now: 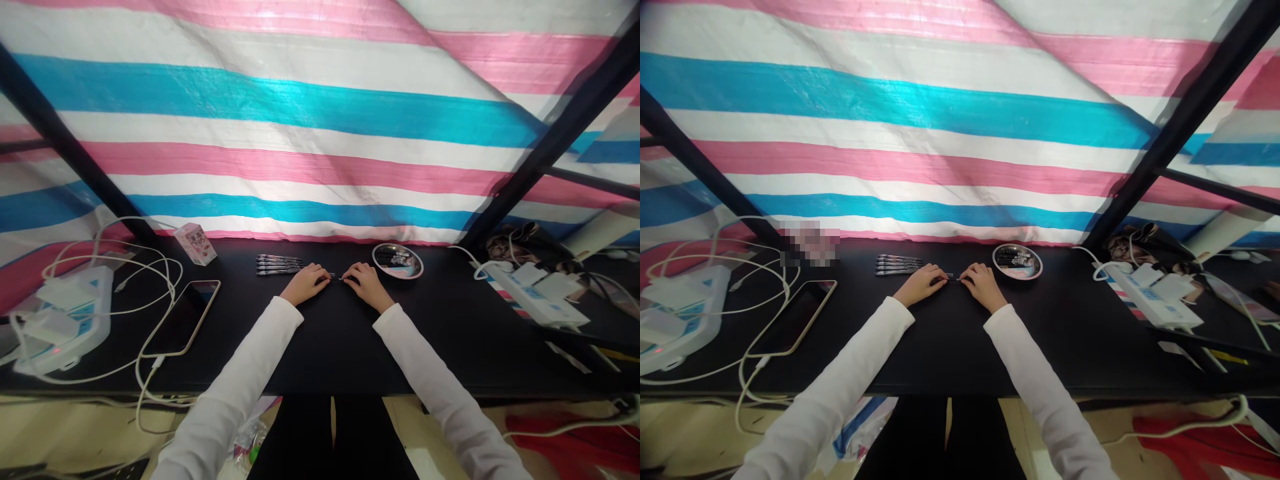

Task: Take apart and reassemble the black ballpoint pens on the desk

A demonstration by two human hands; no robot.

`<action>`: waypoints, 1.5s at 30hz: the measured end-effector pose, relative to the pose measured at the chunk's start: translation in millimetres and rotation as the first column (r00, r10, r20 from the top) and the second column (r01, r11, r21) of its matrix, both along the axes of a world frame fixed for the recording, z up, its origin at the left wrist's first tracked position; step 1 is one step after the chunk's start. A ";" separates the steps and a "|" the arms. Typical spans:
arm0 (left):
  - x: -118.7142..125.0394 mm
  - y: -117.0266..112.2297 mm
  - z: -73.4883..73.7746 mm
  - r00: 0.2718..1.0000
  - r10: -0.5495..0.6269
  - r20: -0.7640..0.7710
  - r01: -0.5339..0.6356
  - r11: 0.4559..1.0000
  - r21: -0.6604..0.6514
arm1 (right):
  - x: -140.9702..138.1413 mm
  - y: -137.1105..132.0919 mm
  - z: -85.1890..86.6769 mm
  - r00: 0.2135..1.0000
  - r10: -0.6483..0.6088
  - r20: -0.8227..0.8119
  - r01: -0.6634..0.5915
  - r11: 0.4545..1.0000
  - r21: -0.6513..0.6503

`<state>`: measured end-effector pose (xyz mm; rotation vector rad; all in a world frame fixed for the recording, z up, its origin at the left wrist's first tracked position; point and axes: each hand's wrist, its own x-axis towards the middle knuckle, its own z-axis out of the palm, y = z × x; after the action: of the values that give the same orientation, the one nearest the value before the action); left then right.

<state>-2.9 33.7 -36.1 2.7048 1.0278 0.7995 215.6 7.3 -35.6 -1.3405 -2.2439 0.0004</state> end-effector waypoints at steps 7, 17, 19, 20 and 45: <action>-2.0 1.4 -0.2 1.000 0.030 0.007 -0.030 1.000 0.005 | 4.5 4.9 -3.0 0.997 -0.078 -0.023 0.078 0.996 0.034; 0.5 2.6 -3.7 0.998 0.056 -0.026 -0.056 0.998 0.024 | 3.6 4.6 -2.8 0.993 -0.117 -0.020 0.118 0.992 0.045; 1.9 1.6 -3.4 0.996 0.079 -0.034 -0.078 0.997 0.022 | 4.2 4.7 -2.6 0.993 -0.115 -0.017 0.116 0.993 0.035; 2.7 0.9 -3.1 0.995 0.089 -0.037 -0.088 0.996 0.018 | 4.5 4.7 -2.4 0.993 -0.116 -0.014 0.116 0.993 0.031; 13.2 6.1 -7.1 0.963 0.261 -0.067 -0.251 0.958 0.136 | 3.0 17.5 -8.2 0.992 -0.117 -0.054 0.120 0.992 0.043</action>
<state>10.4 39.7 -43.1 2.7671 1.4162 0.8212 218.6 24.8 -43.8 -1.4310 -2.1061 -0.0574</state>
